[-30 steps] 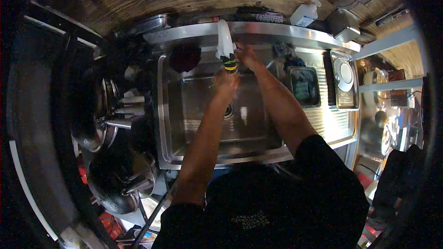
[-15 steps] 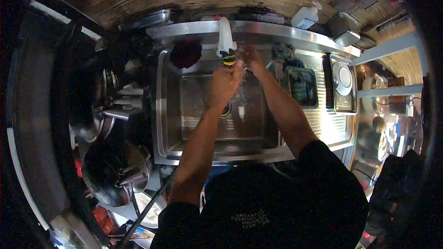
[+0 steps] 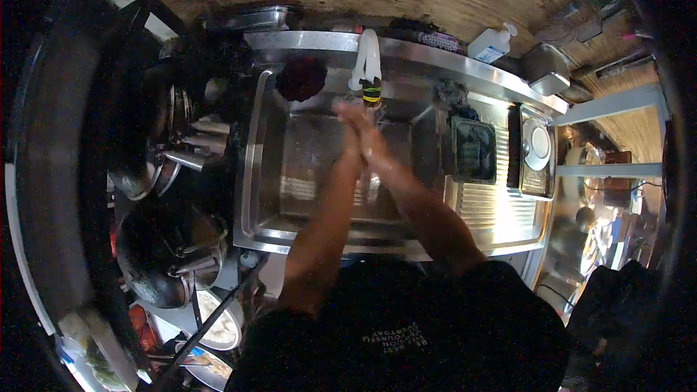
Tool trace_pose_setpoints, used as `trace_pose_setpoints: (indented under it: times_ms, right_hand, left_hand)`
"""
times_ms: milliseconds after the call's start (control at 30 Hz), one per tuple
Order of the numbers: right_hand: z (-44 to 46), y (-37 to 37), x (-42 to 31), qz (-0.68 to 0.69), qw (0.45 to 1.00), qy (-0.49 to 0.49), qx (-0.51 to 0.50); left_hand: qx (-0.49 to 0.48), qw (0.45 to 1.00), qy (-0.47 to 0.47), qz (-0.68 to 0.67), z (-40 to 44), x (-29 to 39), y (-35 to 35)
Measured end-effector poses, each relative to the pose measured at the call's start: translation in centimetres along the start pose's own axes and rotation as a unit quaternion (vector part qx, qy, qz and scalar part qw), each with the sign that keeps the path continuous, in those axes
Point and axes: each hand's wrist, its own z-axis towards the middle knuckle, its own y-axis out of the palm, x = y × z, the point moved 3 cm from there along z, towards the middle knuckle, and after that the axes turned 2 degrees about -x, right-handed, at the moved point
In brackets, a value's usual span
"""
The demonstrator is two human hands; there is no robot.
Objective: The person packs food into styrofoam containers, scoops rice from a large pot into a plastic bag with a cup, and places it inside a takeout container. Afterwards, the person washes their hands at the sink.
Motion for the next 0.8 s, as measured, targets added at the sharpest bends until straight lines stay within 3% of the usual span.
trace_pose_setpoints:
  times_ms: [67,133,233,267,333,367,400,433,467,533,600,667,700,767,800]
  right_hand:
    - [0.0,0.1,0.7,-0.036,0.999,-0.015,-0.003]
    - [1.5,-1.4,1.3,0.035,0.994,0.057,-0.088]
    - [1.8,-2.1,1.3,0.088,0.972,0.082,-0.202]
    - [0.8,-1.1,-0.1,0.067,0.981,0.131,-0.128]
    - [-0.9,1.2,-1.7,0.011,0.994,0.1,-0.041]
    - [-1.7,2.7,-2.2,-0.022,0.999,0.021,-0.028]
    - [-2.5,3.3,-3.7,-0.025,1.0,0.011,-0.012]
    - [-3.3,4.0,-5.2,-0.029,1.0,0.001,0.005]
    - [-3.3,3.8,-5.6,0.073,0.992,0.1,-0.015]
    - [-2.6,3.1,-6.1,0.274,0.915,0.29,-0.054]
    - [0.1,0.4,-3.4,0.287,0.92,0.236,-0.123]
    - [1.8,-1.7,-0.6,0.256,0.935,0.174,-0.172]
    - [2.5,-2.6,0.4,0.217,0.948,0.138,-0.189]
    - [4.8,-3.5,4.2,0.098,0.961,0.161,-0.203]
    - [7.5,-3.8,6.4,0.016,0.955,0.217,-0.2]
  left_hand:
    - [-0.005,0.999,-0.014,-0.043,-0.1,0.5,0.2]
    - [0.0,0.996,0.019,-0.089,0.5,-0.3,0.8]
    - [-0.007,0.981,0.096,-0.167,1.8,-1.9,1.0]
    - [-0.023,0.973,0.108,-0.201,2.0,-1.4,1.0]
    - [-0.052,0.955,0.143,-0.254,2.3,-0.2,0.5]
    - [-0.067,0.942,0.165,-0.286,2.6,-0.3,0.0]
    - [-0.084,0.928,0.187,-0.311,2.7,0.2,0.1]
    - [-0.106,0.905,0.22,-0.349,3.1,-0.2,0.1]
    - [-0.133,0.875,0.255,-0.389,3.4,-0.6,0.2]
    - [-0.221,0.781,0.316,-0.49,4.3,-1.6,0.6]
    - [-0.289,0.709,0.339,-0.546,6.0,-3.5,-0.1]
    - [-0.277,0.817,0.338,-0.378,10.2,-5.3,-3.7]
    - [-0.067,0.935,0.205,-0.282,6.8,-4.2,-2.9]
    - [0.015,0.937,0.195,-0.29,3.0,-0.8,0.2]
    - [0.054,0.936,0.186,-0.294,2.1,-0.4,0.7]
